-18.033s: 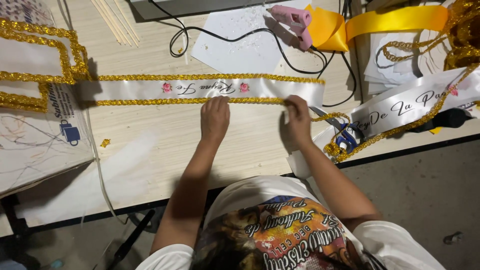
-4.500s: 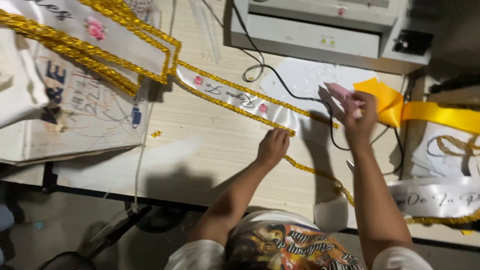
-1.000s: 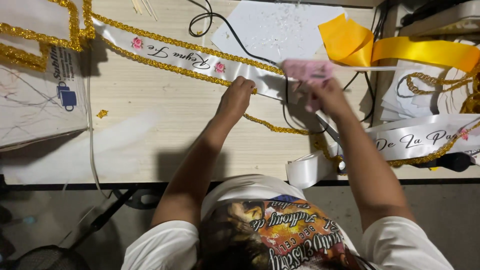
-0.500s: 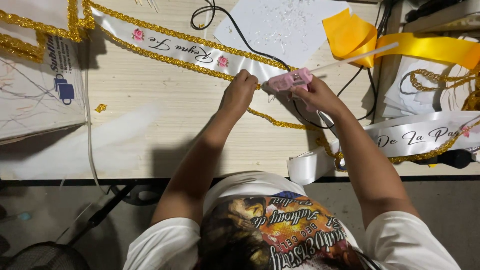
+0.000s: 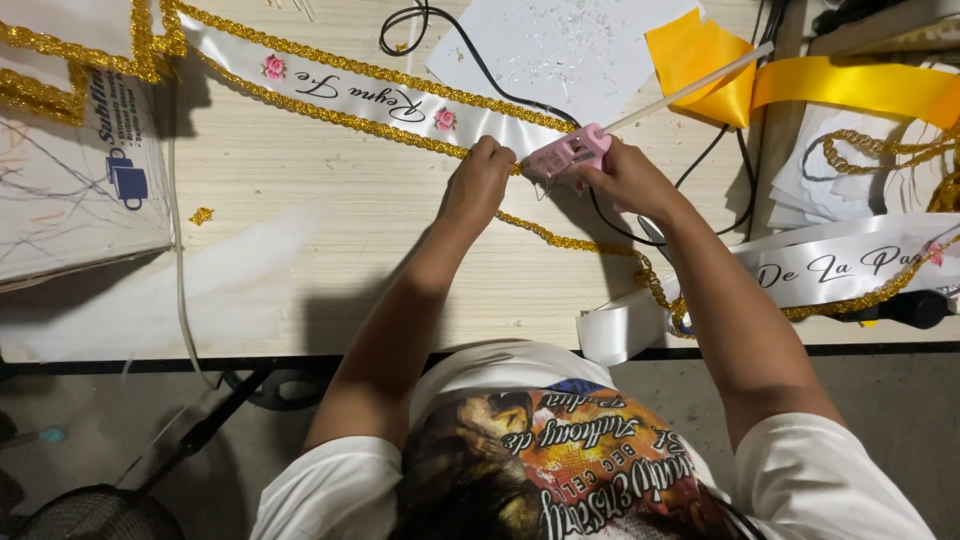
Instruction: The person uses a hot glue gun to attach a gold glittery trim to the edges of a white sash. They smooth the trim along the sash, apply glue in sections, and use scissors to cut the trim to length. The person then folds the sash and continues gluing the trim along the folded edge.
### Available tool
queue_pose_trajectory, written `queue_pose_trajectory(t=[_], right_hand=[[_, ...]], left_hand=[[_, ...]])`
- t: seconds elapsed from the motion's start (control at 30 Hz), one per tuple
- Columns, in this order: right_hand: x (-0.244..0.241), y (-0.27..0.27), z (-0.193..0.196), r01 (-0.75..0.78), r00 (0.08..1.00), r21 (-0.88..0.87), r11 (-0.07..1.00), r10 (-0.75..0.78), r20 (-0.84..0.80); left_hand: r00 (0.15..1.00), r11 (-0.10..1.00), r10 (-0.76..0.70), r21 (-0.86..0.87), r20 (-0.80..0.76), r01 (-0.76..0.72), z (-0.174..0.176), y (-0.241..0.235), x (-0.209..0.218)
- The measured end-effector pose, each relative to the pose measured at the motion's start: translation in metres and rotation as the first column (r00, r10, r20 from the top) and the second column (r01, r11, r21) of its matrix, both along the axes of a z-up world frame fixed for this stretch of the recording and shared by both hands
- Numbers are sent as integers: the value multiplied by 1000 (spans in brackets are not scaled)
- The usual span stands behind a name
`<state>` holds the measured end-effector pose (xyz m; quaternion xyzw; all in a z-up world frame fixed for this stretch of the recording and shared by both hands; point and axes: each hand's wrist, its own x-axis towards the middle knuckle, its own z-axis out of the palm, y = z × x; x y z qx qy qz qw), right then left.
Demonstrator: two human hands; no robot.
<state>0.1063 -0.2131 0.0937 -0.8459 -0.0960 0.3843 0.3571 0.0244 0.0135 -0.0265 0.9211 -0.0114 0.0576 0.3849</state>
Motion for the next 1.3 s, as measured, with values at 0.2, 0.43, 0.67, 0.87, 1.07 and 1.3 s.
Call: queue_pose_trajectory(t=[0.2, 0.43, 0.67, 0.87, 1.07, 1.3], right_hand=[[1, 2, -5, -37, 998, -46, 998, 39, 49], [-1, 1, -12, -92, 986, -21, 996, 94, 140], [1, -2, -16, -104, 982, -94, 990, 117, 145], [1, -12, -17, -95, 983, -121, 988, 113, 148], [-1, -23, -14, -64, 988, -97, 993, 77, 137], [-1, -33, -12, -47, 992, -106, 993, 59, 116]], left_hand=[[1000, 1000, 9, 1, 6, -9, 5, 0, 0], [999, 999, 8, 36, 47, -10, -4, -1, 0], [998, 1000, 3, 4, 59, -3, 3, 0, 0], [996, 1000, 8, 16, 91, -10, -3, -2, -1], [997, 1000, 10, 13, 72, -11, 1, -2, -2], [1000, 1000, 1, 6, 17, -1, 12, 0, -3]])
